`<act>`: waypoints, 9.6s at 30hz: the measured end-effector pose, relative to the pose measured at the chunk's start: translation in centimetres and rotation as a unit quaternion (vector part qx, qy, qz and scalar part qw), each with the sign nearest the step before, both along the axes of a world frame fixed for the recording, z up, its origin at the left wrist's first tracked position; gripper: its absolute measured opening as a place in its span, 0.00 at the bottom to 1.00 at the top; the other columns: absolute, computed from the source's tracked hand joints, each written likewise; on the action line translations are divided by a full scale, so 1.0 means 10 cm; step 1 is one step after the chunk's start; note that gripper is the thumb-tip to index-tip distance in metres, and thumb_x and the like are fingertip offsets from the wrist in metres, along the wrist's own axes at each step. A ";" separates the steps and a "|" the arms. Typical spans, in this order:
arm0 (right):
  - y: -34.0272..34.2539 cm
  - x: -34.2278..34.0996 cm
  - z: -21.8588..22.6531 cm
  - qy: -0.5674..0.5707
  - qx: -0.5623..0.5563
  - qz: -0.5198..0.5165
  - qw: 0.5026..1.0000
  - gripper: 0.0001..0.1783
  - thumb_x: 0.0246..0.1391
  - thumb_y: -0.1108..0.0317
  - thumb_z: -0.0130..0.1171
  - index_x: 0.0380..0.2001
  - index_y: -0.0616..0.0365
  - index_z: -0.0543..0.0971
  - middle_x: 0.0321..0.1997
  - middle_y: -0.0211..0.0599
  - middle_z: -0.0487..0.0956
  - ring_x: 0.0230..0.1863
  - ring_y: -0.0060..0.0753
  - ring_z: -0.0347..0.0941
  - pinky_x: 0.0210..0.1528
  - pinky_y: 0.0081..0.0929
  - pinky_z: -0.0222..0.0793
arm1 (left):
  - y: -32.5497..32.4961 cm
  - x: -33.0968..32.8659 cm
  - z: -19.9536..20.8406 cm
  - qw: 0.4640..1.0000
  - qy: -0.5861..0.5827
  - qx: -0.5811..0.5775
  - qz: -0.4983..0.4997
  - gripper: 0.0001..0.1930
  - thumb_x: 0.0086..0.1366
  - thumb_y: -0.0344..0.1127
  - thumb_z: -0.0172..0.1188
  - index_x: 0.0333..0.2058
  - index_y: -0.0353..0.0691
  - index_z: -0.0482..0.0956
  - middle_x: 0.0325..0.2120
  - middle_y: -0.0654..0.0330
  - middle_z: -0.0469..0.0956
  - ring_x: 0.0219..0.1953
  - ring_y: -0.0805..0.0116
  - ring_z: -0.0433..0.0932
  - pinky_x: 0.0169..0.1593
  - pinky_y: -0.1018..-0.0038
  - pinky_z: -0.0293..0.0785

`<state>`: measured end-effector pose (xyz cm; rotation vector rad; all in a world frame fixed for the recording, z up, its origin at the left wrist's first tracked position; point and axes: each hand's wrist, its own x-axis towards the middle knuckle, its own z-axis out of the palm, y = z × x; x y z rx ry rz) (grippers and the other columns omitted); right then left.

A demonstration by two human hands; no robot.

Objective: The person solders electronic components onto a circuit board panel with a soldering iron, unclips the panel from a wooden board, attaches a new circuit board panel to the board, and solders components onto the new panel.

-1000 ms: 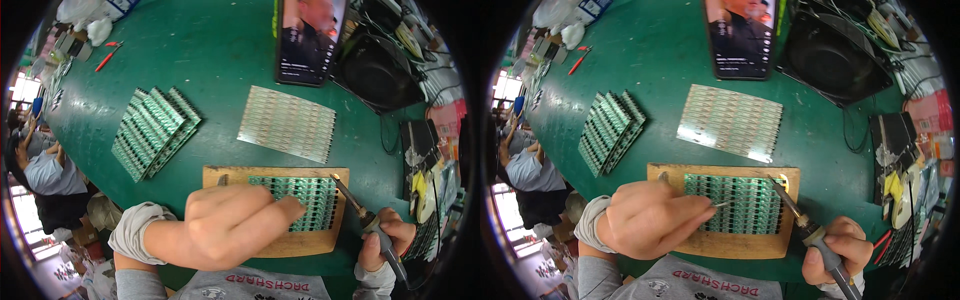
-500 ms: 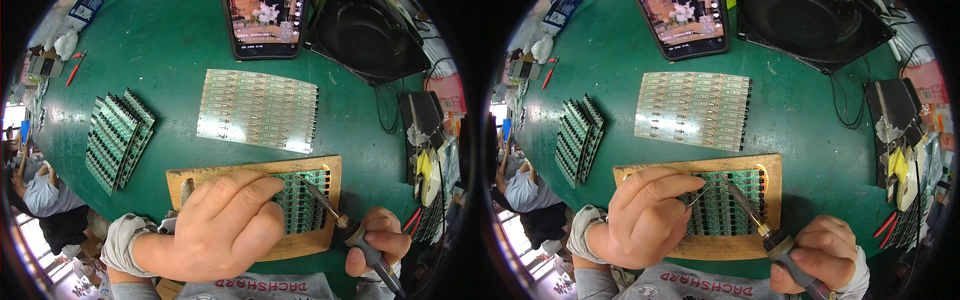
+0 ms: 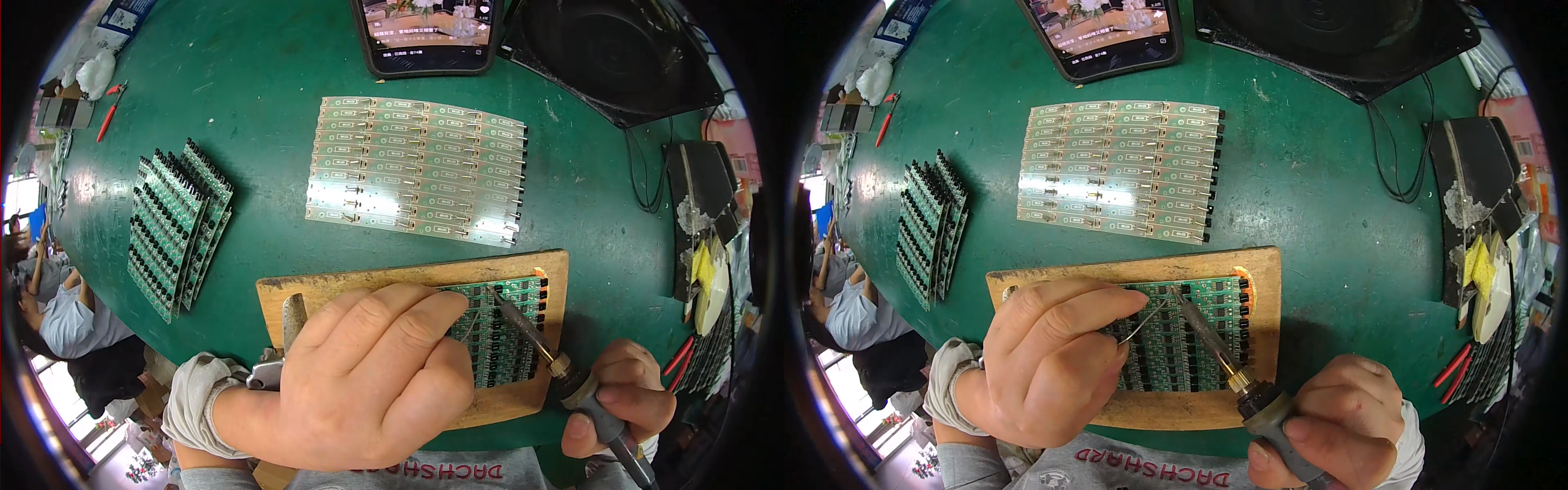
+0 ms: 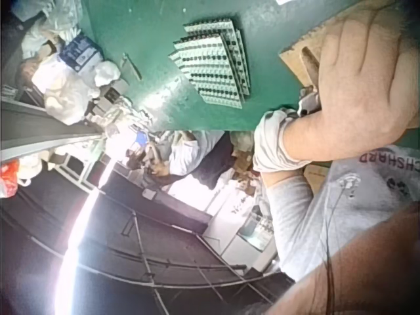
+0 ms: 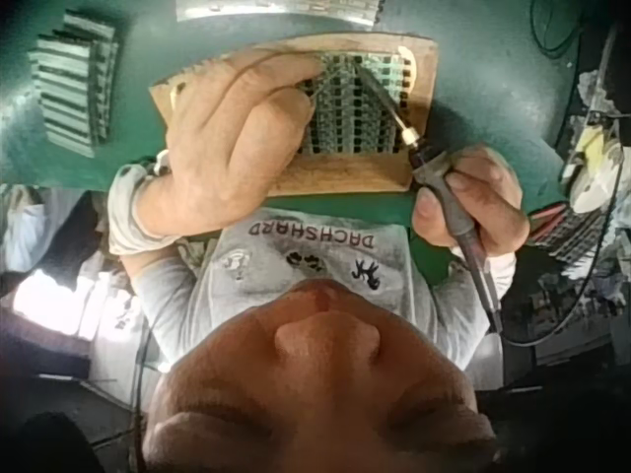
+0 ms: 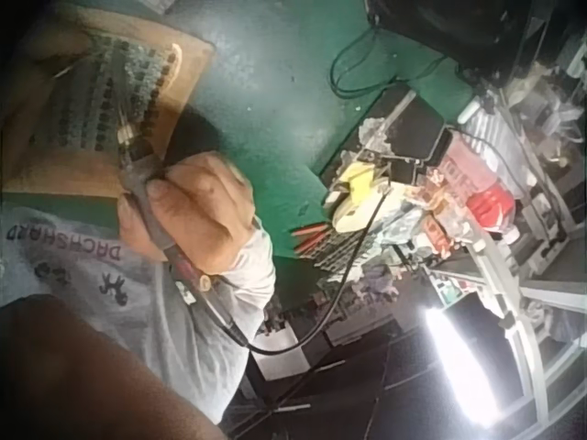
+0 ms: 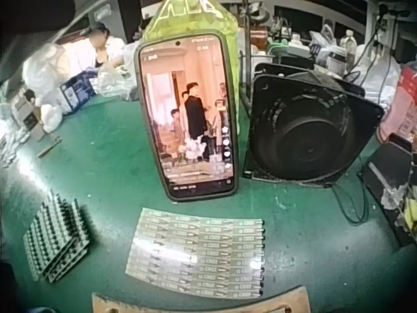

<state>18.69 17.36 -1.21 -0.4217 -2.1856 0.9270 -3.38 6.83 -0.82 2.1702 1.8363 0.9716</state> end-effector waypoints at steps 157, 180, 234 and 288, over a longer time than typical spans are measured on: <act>-0.12 0.07 0.10 -0.037 -0.011 -0.037 0.999 0.24 0.49 0.53 0.66 0.33 0.52 0.62 0.17 0.28 0.63 0.15 0.25 0.58 0.19 0.28 0.55 | 0.03 0.02 0.01 0.994 0.082 0.015 -0.064 0.12 0.38 0.29 0.62 0.23 0.33 0.70 0.31 0.42 0.80 0.33 0.51 0.79 0.29 0.65 0.75; 0.05 0.04 0.22 -0.007 -0.056 0.100 0.993 0.15 0.50 0.69 0.64 0.32 0.66 0.69 0.22 0.40 0.69 0.19 0.34 0.66 0.18 0.29 0.60 | 0.04 0.01 0.00 0.994 0.088 0.006 -0.068 0.14 0.37 0.30 0.62 0.25 0.32 0.72 0.32 0.44 0.79 0.33 0.51 0.79 0.30 0.65 0.75; -0.13 0.14 0.17 -0.076 -0.020 0.005 0.997 0.21 0.48 0.54 0.63 0.33 0.50 0.63 0.19 0.27 0.63 0.18 0.25 0.58 0.22 0.30 0.55 | 0.01 0.12 -0.05 0.996 0.081 0.032 -0.029 0.10 0.41 0.33 0.61 0.25 0.36 0.74 0.30 0.51 0.80 0.33 0.56 0.79 0.37 0.62 0.75; -0.12 0.16 0.13 -0.050 0.009 0.020 0.999 0.21 0.50 0.53 0.62 0.33 0.51 0.62 0.19 0.27 0.63 0.15 0.23 0.57 0.19 0.28 0.53 | -0.03 0.12 -0.03 0.996 0.086 0.020 -0.028 0.10 0.41 0.33 0.61 0.25 0.37 0.78 0.31 0.53 0.80 0.34 0.60 0.79 0.43 0.62 0.74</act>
